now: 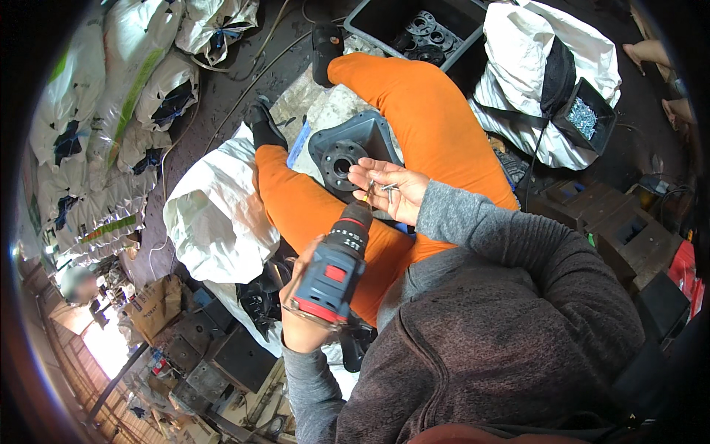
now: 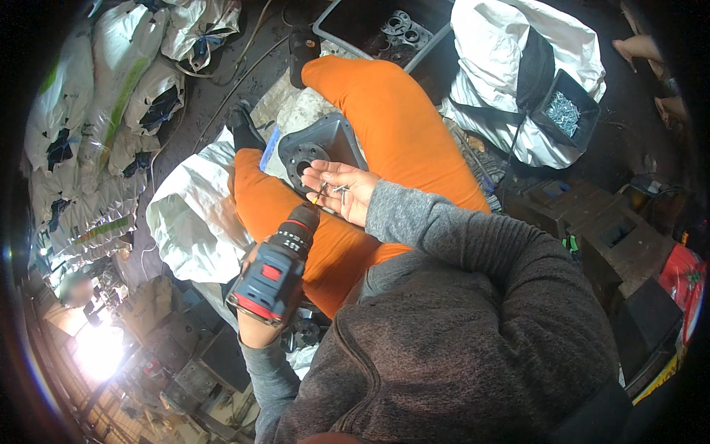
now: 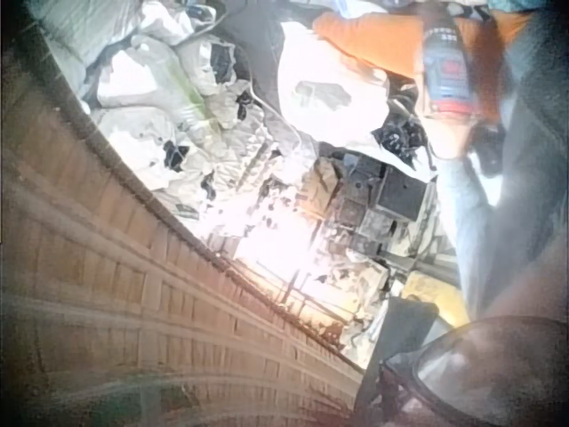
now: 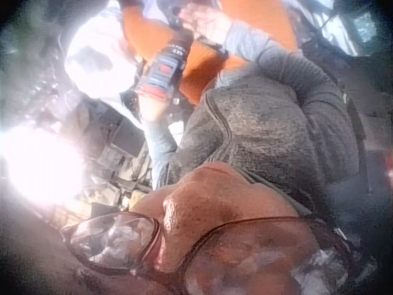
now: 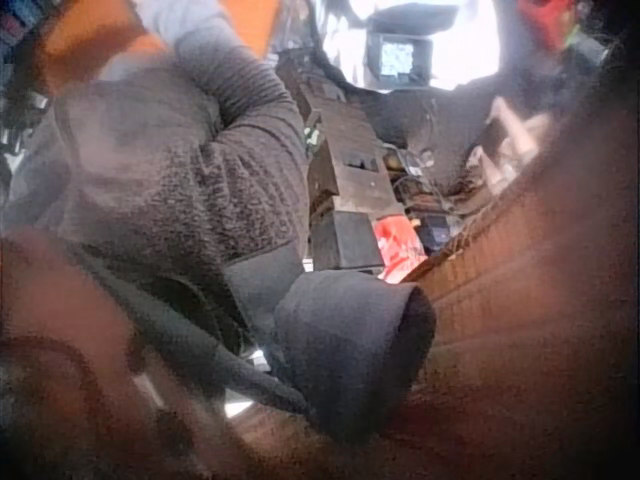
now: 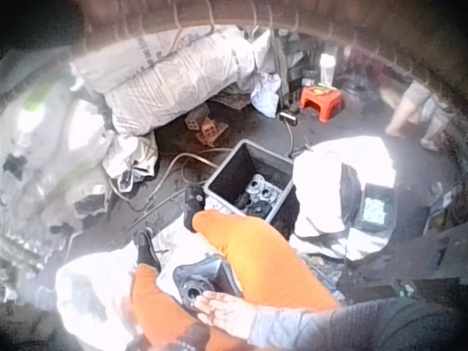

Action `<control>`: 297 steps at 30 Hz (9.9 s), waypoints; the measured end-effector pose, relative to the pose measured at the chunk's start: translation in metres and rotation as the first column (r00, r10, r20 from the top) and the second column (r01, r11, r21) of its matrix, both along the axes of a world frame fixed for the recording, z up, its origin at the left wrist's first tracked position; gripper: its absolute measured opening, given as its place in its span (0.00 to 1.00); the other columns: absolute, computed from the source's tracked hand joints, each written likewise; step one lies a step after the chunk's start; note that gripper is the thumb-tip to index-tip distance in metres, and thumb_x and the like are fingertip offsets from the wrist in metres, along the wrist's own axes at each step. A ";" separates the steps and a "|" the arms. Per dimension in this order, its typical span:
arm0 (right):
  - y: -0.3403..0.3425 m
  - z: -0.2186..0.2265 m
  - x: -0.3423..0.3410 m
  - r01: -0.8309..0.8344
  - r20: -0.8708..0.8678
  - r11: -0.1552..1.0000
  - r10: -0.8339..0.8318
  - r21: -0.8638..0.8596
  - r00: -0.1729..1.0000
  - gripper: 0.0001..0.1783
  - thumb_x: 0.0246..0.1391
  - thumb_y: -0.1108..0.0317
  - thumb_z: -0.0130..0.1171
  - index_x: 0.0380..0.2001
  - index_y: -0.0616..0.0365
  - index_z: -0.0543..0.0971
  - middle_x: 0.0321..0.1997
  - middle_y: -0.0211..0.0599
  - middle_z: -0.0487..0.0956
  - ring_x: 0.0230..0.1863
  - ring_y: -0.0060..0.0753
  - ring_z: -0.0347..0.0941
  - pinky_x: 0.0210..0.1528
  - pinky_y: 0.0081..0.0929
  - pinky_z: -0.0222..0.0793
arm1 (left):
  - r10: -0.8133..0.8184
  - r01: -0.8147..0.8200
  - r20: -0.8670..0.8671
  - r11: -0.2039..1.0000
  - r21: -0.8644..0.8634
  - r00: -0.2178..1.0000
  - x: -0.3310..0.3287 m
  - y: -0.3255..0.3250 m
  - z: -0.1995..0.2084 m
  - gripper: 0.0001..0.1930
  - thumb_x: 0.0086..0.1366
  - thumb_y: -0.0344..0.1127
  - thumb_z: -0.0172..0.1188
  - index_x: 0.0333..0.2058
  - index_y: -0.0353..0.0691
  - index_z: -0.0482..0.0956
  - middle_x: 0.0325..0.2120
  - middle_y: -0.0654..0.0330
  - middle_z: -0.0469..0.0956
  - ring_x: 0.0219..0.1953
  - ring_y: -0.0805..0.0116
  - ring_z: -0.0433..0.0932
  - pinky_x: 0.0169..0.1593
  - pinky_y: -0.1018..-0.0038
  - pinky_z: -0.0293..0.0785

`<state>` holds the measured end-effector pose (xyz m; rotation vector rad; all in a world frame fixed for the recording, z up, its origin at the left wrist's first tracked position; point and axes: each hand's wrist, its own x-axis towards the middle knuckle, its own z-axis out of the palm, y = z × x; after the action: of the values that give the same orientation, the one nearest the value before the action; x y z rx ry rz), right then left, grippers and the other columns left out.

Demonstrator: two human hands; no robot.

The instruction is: The person sits on the floor and uses a cordless impact driver to fasten screws into a black mechanical housing part resting on their lap. They repeatedly pick screws from a nearby container, insert them into the part, and drive them in with the tool.

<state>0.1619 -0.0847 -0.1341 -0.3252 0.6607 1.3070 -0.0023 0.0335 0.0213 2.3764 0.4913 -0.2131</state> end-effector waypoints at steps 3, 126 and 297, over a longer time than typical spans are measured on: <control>0.001 -0.006 0.004 -0.040 0.032 0.999 0.040 0.000 0.999 0.16 0.62 0.75 0.49 0.53 0.57 0.72 0.55 0.38 0.76 0.59 0.33 0.72 0.62 0.38 0.71 | 0.088 -0.088 -0.030 0.996 -0.015 0.996 0.001 -0.005 0.001 0.40 0.45 0.32 0.73 0.60 0.43 0.67 0.48 0.52 0.79 0.42 0.58 0.83 0.44 0.70 0.79; -0.007 -0.107 0.310 0.256 0.428 0.470 0.880 -0.845 -0.203 0.15 0.52 0.58 0.64 0.40 0.54 0.85 0.41 0.38 0.84 0.46 0.32 0.79 0.51 0.29 0.72 | 0.824 -0.948 0.559 0.246 -0.203 0.094 -0.113 0.181 -0.021 0.28 0.62 0.46 0.61 0.56 0.34 0.71 0.51 0.48 0.74 0.50 0.58 0.74 0.53 0.66 0.68; 0.048 -0.087 0.003 -0.027 0.680 0.760 0.596 -0.649 0.427 0.18 0.51 0.57 0.69 0.26 0.60 0.75 0.19 0.27 0.74 0.22 0.18 0.65 0.27 0.23 0.66 | 0.122 -0.138 -0.358 0.990 -0.018 0.926 0.062 0.123 -0.046 0.18 0.47 0.28 0.66 0.39 0.35 0.76 0.34 0.54 0.79 0.39 0.55 0.79 0.44 0.66 0.75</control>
<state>0.1651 -0.0367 -0.2211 -1.5970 0.0350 1.0698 0.0598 0.1569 -0.0252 2.2580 0.8029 -0.5943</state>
